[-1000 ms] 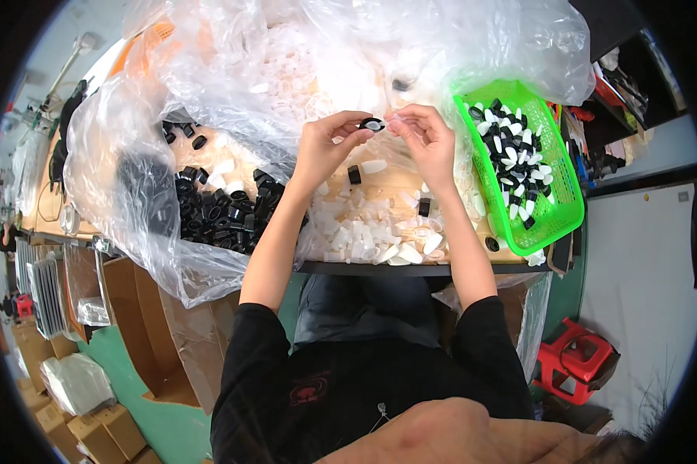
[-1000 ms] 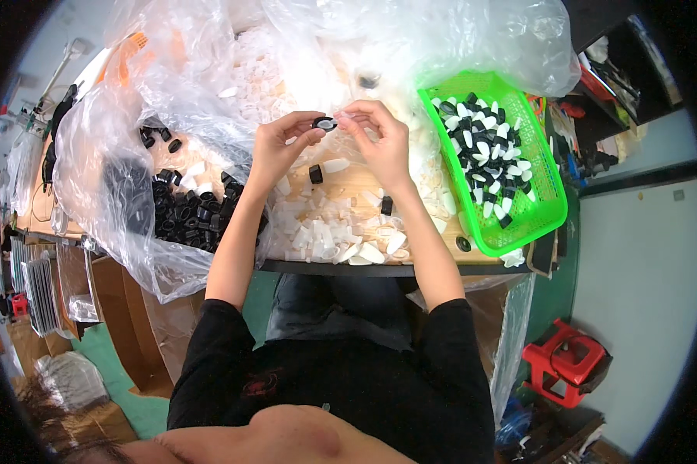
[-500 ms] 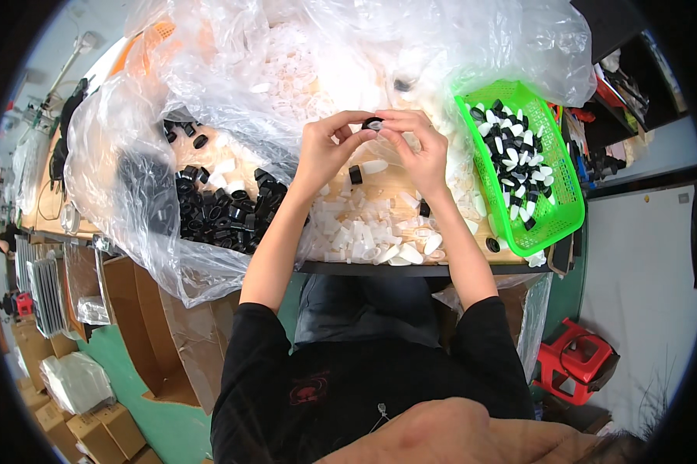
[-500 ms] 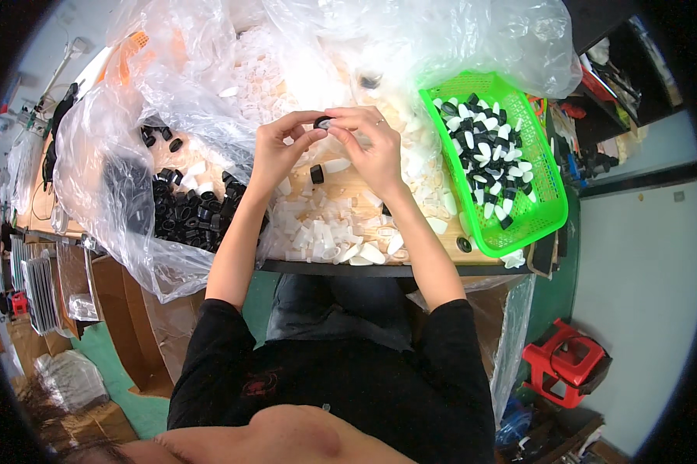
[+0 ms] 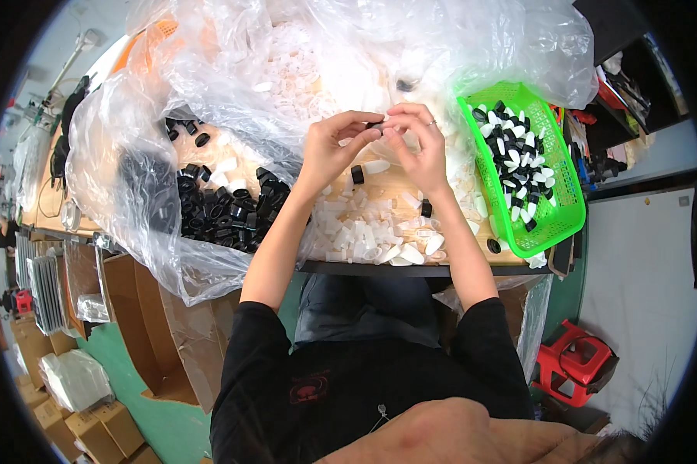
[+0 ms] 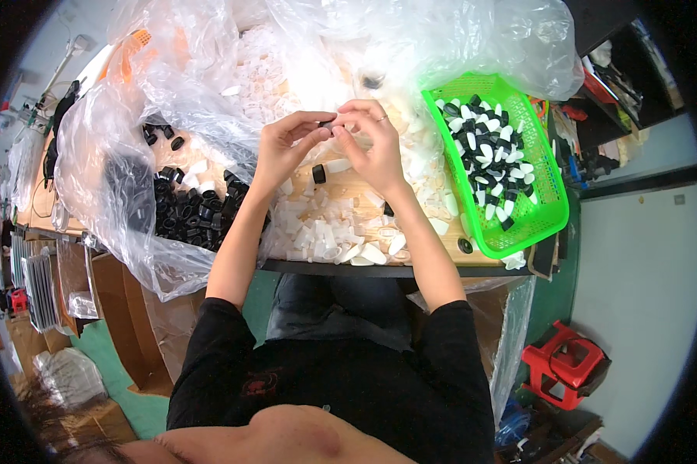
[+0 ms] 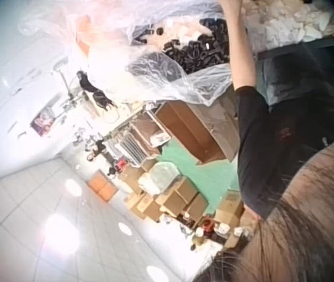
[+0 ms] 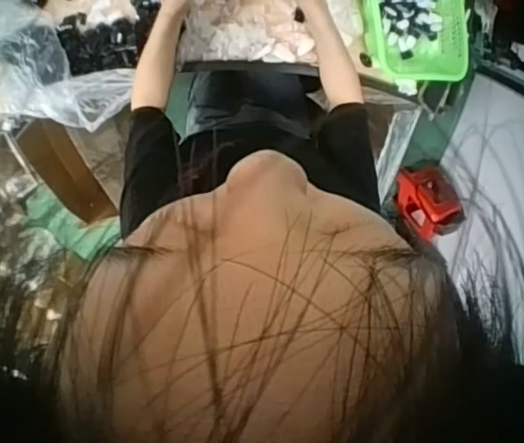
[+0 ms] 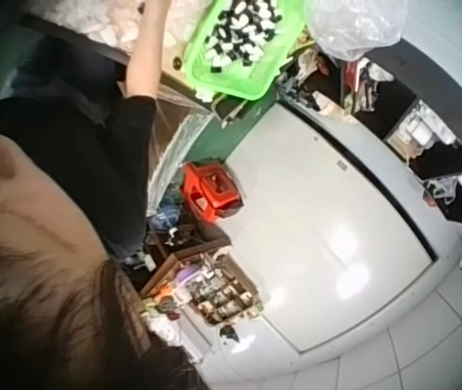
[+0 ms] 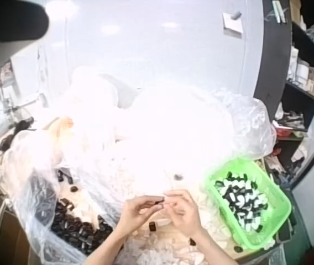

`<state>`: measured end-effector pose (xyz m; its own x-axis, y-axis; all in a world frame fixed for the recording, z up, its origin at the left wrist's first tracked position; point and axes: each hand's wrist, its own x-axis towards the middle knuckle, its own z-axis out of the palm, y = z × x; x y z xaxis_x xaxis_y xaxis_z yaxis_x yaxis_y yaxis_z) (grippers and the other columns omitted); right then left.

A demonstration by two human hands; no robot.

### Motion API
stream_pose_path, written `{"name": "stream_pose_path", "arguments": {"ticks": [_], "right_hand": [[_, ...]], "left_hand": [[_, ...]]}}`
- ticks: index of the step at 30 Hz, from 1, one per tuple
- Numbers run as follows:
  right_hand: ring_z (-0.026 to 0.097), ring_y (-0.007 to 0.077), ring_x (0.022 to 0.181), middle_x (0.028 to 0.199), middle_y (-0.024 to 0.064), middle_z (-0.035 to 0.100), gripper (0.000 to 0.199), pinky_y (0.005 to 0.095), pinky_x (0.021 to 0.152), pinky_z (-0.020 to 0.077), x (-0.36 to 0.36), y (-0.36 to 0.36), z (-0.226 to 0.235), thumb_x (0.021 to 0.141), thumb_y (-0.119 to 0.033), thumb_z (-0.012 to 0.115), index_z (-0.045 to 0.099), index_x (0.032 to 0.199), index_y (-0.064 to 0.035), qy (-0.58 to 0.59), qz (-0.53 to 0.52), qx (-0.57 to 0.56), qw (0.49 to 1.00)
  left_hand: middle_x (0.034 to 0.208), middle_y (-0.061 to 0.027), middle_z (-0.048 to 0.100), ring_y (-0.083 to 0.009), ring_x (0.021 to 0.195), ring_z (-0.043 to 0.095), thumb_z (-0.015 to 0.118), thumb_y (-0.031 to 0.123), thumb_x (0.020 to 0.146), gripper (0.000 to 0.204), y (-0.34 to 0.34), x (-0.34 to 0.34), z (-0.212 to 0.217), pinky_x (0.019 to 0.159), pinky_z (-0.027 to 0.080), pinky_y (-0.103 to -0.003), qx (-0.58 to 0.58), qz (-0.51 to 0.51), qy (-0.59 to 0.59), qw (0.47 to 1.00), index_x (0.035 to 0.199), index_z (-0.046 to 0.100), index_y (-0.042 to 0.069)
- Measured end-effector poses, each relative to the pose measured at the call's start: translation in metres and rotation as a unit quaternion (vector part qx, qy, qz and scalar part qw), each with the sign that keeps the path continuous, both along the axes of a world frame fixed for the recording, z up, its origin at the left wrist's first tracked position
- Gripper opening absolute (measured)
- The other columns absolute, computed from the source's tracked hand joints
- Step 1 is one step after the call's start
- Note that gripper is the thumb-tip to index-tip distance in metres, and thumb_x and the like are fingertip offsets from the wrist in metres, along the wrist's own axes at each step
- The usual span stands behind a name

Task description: Assembling small white plastic inserts into black plastic caps.

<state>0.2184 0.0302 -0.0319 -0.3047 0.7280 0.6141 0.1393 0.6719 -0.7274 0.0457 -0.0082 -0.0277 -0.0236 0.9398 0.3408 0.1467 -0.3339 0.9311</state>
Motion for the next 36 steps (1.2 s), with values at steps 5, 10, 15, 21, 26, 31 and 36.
{"name": "stream_pose_path", "arguments": {"ticks": [5,10,15,21,26,31,36], "right_hand": [[0.063,0.0154,0.091,0.105,0.0089,0.064,0.016,0.0266,0.078,0.0506,-0.006,0.002,-0.004,0.091,-0.009,0.065,0.068,0.105,-0.0015,0.051,0.05,-0.134,0.988],[0.064,0.013,0.089,0.099,0.0079,0.065,0.018,0.0254,0.079,0.0512,-0.005,0.001,-0.005,0.093,-0.008,0.062,0.066,0.109,-0.0009,0.054,0.045,-0.128,0.989],[0.057,0.0076,0.082,0.091,0.0005,0.064,0.015,0.0218,0.073,0.0457,0.008,0.011,-0.003,0.096,-0.011,0.059,0.065,0.099,0.0016,0.082,0.052,-0.234,0.967],[0.06,0.0168,0.075,0.085,0.0062,0.063,0.008,0.0276,0.07,0.0474,0.014,0.007,-0.003,0.086,-0.009,0.064,0.064,0.092,-0.0031,-0.288,0.115,-0.086,0.947],[0.062,0.026,0.078,0.088,0.0112,0.064,0.007,0.0355,0.074,0.0499,0.013,0.006,0.0,0.082,-0.006,0.063,0.062,0.089,-0.0026,-0.291,0.105,-0.07,0.948],[0.064,0.0286,0.081,0.09,0.0122,0.064,0.01,0.0392,0.074,0.0517,0.006,-0.002,-0.025,0.081,-0.006,0.061,0.064,0.09,-0.0042,-0.35,0.112,0.009,0.93],[0.064,0.0315,0.082,0.092,0.0116,0.065,0.012,0.0396,0.075,0.0524,-0.007,-0.006,-0.013,0.082,-0.004,0.059,0.065,0.093,-0.0053,-0.306,0.105,-0.053,0.945]], "left_hand": [[0.103,-0.0071,0.065,-0.0116,0.091,0.065,0.066,-0.005,0.085,0.022,0.004,-0.001,-0.003,0.084,0.055,-0.025,0.087,0.0,0.004,0.996,0.107,0.069,-0.001],[0.097,-0.0066,0.064,-0.0111,0.083,0.063,0.07,-0.005,0.081,0.025,-0.003,0.005,0.011,0.079,0.054,-0.024,0.098,0.012,0.037,0.994,0.105,0.069,0.0],[0.089,-0.0065,0.066,-0.0133,0.069,0.058,0.074,0.001,0.078,0.026,0.007,-0.008,0.004,0.063,0.048,-0.025,0.141,0.095,0.113,0.979,0.104,0.07,0.005],[0.084,-0.0034,0.066,-0.0097,0.068,0.052,0.074,0.004,0.081,0.025,0.008,-0.014,-0.002,0.063,0.044,-0.023,0.104,0.141,0.096,0.98,0.106,0.069,0.004],[0.083,-0.0018,0.066,-0.0062,0.068,0.049,0.072,0.004,0.084,0.025,0.01,-0.016,-0.005,0.065,0.044,-0.021,0.084,0.16,0.089,0.979,0.108,0.067,0.002],[0.083,-0.0021,0.066,-0.006,0.069,0.049,0.071,0.004,0.085,0.025,0.012,-0.015,-0.005,0.067,0.044,-0.021,0.094,0.158,0.096,0.978,0.109,0.066,0.0],[0.082,-0.0017,0.066,-0.0061,0.07,0.05,0.07,0.003,0.085,0.024,0.012,-0.022,-0.008,0.069,0.044,-0.021,0.08,0.164,0.08,0.98,0.109,0.065,0.0]]}}
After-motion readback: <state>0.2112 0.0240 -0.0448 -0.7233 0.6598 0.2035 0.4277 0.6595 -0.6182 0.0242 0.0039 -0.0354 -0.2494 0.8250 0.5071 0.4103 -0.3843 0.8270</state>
